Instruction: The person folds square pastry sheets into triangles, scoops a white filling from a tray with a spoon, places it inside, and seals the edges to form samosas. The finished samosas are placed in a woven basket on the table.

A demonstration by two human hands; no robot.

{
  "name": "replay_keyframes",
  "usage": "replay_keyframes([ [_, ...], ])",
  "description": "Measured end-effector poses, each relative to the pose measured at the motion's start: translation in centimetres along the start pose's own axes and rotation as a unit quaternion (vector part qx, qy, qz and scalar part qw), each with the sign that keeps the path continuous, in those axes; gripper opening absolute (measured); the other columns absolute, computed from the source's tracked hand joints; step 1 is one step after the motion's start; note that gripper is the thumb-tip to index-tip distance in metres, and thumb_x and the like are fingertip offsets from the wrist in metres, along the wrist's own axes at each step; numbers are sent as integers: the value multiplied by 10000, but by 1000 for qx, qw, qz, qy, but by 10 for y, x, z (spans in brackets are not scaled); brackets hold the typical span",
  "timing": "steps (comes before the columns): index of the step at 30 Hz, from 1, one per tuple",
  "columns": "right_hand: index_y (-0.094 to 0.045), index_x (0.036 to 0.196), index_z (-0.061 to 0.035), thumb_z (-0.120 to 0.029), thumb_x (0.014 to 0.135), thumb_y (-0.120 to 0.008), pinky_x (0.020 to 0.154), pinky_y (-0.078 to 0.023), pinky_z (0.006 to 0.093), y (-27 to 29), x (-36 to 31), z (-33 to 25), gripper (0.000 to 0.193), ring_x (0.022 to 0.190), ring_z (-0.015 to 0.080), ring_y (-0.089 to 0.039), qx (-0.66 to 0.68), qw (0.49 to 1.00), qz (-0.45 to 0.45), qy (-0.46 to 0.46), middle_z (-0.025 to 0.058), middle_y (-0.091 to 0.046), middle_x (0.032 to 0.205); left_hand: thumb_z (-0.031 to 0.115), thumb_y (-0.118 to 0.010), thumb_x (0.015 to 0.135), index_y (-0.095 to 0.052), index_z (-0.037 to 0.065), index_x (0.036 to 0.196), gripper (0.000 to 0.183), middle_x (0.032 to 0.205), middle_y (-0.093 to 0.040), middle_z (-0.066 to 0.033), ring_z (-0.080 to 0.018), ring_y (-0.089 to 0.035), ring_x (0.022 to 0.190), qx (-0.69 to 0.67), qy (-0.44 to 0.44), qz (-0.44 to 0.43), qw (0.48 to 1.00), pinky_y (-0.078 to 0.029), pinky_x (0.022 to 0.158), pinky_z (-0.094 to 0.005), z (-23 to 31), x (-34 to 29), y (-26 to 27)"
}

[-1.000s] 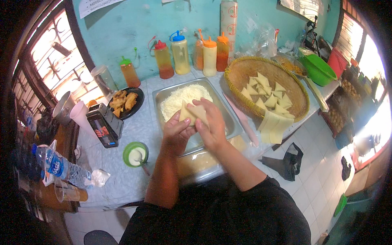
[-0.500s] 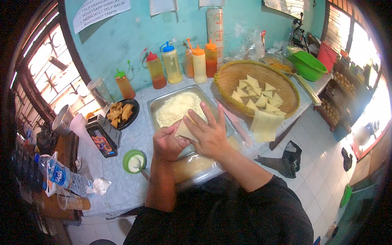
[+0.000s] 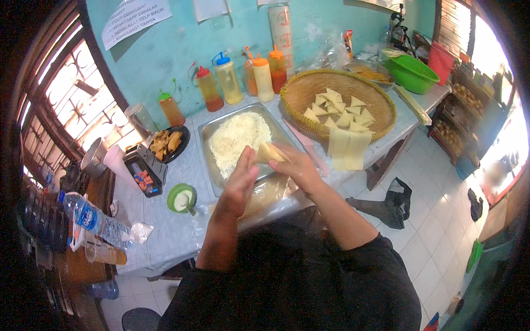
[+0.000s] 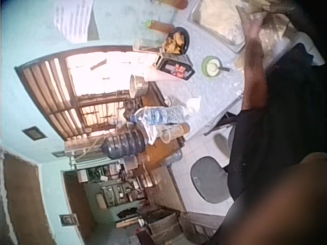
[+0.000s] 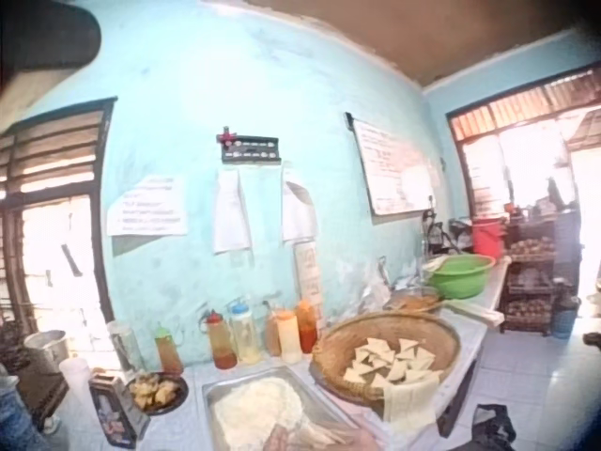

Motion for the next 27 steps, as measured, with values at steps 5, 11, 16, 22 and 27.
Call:
replay_keyframes([
  [5,-590,1095,46,-256,796,-646,813,-424,272,-36,-22,-13,428,912,171,-588,174,961,-114,-184,91,-629,1002,96,-618,845,-537,-22,1126,315,1071,-589,-148,-238,-563,1011,171,-64,9,983,-432,897,-310,15,-37,16],
  [11,-613,1042,38,-331,821,-582,880,-386,306,-80,-21,-11,431,916,214,-596,139,937,-268,-178,133,-658,913,127,-597,882,-573,-12,1014,193,852,-596,-46,-112,-551,769,65,-8,85,994,-443,645,-210,35,-84,35],
  [16,-611,1057,29,-328,835,-556,927,-350,321,-108,-16,-5,424,942,227,-588,104,918,-334,-187,143,-656,928,113,-634,854,-579,-4,989,187,862,-608,-56,-112,-556,779,108,-56,171,978,-446,679,-230,50,-108,54],
  [22,-546,1214,-57,-103,770,-637,797,-441,310,-110,-6,-22,456,896,212,-569,-165,944,-207,198,103,-599,953,96,-664,824,-580,-27,1023,249,944,-632,-74,-132,-583,848,100,-238,287,923,-455,778,-253,122,-129,115],
  [27,-541,1206,-102,-173,761,-654,787,-460,359,-154,-4,-14,464,886,279,-587,-274,898,-310,150,123,-606,962,139,-652,829,-589,-17,1005,244,948,-636,-81,-136,-592,850,105,-166,304,932,-447,793,-247,144,-108,190],
])
Point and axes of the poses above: each hand's wrist, its own x-axis towards the middle knuckle, its own y-axis out of the back of the hand, z = x × y, the point moved 3 cm from there along x, towards the middle knuckle
